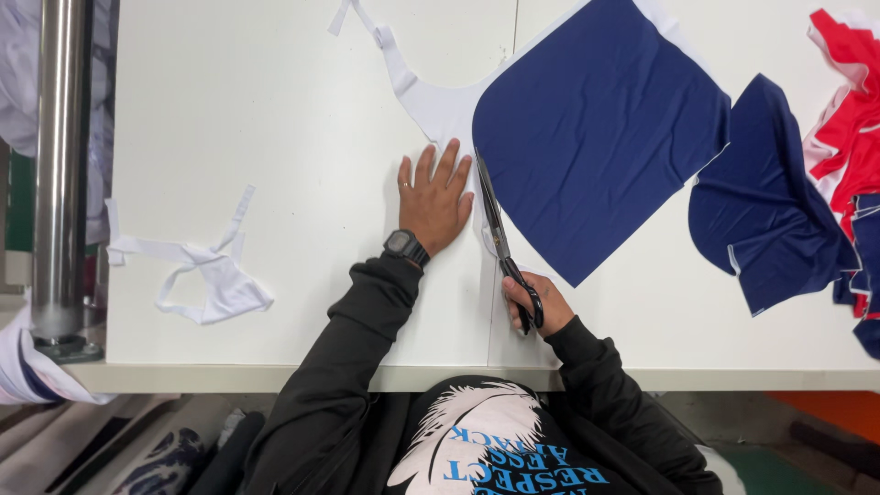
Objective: The person uses shears to cut a blue fabric piece on a white table, following a white paper pattern. They trim the edges and separate the fabric into two pieces, then continue cutting along the pattern lines.
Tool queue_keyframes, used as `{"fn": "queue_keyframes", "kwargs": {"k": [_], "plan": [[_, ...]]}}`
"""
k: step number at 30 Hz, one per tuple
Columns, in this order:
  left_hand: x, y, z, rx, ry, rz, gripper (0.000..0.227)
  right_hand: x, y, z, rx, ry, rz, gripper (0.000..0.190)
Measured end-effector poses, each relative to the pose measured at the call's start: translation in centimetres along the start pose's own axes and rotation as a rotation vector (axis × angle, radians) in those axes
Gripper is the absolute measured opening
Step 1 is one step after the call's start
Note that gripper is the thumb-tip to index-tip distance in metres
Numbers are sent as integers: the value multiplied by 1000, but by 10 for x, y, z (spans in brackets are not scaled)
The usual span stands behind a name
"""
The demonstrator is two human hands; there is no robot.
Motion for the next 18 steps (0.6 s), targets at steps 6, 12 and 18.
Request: {"fn": "queue_keyframes", "kwargs": {"k": [6, 12, 18], "plan": [[10, 12, -12, 37, 56, -24, 54, 1, 8, -11, -21, -42, 30, 51], [13, 10, -14, 38, 48, -31, 54, 6, 13, -7, 32, -40, 56, 49], [14, 10, -16, 35, 51, -28, 53, 14, 13, -5, 36, 4, 73, 51]]}}
Point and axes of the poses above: each hand's wrist, its own y-axis towards the middle knuckle, its own x-axis out of the palm, z = x × y, the point moved 10 cm from there along y, towards the middle knuckle, and after that the axes turned 14 degrees about -x, right-handed, at the moved point
